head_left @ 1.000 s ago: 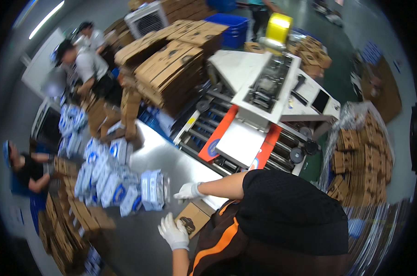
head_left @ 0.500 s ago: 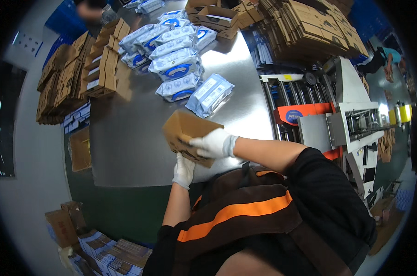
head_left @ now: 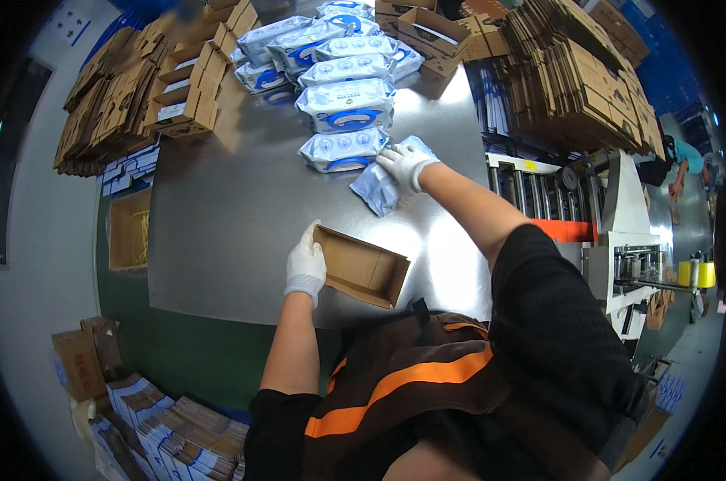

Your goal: The person places white packaged items into small cardboard boxes on a conveyor belt. They then close the boxes and feed them into a machine to apply tape. The person repeats this process for multiple boxes.

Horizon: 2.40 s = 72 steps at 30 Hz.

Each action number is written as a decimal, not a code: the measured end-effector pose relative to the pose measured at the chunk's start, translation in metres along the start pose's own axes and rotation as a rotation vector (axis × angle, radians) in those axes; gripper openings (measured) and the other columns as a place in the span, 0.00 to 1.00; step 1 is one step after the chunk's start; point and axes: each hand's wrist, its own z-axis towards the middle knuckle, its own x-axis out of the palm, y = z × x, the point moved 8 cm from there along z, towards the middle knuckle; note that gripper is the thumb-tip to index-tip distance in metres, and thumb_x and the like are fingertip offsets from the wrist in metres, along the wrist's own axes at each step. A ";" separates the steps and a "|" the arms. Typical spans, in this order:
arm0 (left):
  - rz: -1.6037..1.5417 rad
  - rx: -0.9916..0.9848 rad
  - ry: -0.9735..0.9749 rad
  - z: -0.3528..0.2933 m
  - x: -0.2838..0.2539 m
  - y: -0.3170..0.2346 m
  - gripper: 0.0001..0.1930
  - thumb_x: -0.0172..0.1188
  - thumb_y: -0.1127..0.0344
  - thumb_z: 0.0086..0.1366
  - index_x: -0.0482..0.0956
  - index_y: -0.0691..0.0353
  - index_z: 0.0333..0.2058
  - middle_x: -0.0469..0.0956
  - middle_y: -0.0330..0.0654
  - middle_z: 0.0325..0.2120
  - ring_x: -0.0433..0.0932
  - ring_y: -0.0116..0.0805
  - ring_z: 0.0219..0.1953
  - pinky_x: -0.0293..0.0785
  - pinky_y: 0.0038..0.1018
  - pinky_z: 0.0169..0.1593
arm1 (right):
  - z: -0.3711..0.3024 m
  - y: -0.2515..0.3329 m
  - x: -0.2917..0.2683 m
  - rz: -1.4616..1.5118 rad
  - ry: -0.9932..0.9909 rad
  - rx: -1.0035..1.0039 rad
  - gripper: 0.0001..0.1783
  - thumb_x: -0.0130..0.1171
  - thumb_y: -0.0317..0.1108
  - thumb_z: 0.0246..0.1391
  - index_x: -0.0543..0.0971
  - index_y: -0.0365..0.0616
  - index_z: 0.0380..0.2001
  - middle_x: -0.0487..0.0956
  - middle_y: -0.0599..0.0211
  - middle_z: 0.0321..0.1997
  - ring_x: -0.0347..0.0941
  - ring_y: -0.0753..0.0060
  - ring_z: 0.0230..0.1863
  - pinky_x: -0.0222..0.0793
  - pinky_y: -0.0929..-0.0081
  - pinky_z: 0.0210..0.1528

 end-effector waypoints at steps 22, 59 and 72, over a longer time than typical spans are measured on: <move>-0.702 -0.216 0.749 -0.062 0.146 -0.044 0.23 0.47 0.60 0.75 0.66 0.57 0.65 0.81 0.48 0.53 0.80 0.47 0.54 0.75 0.40 0.58 | -0.227 0.117 -0.056 1.128 0.300 -0.371 0.61 0.76 0.38 0.39 0.55 0.48 0.76 0.74 0.57 0.64 0.69 0.60 0.64 0.63 0.69 0.67; 0.411 0.895 0.255 -0.120 0.122 -0.140 0.40 0.71 0.45 0.57 0.70 0.64 0.61 0.75 0.52 0.57 0.75 0.54 0.57 0.72 0.44 0.60 | -0.238 0.049 0.123 2.033 0.039 0.447 0.28 0.50 0.50 0.68 0.79 0.43 0.18 0.76 0.66 0.14 0.68 0.75 0.14 0.64 0.76 0.18; 0.747 0.741 0.317 -0.073 0.162 -0.174 0.29 0.64 0.33 0.57 0.87 0.57 0.31 0.83 0.51 0.35 0.84 0.49 0.40 0.80 0.39 0.46 | -0.290 0.038 -0.012 0.875 -0.757 0.427 0.18 0.57 0.43 0.61 0.82 0.39 0.42 0.83 0.55 0.47 0.80 0.52 0.45 0.74 0.61 0.49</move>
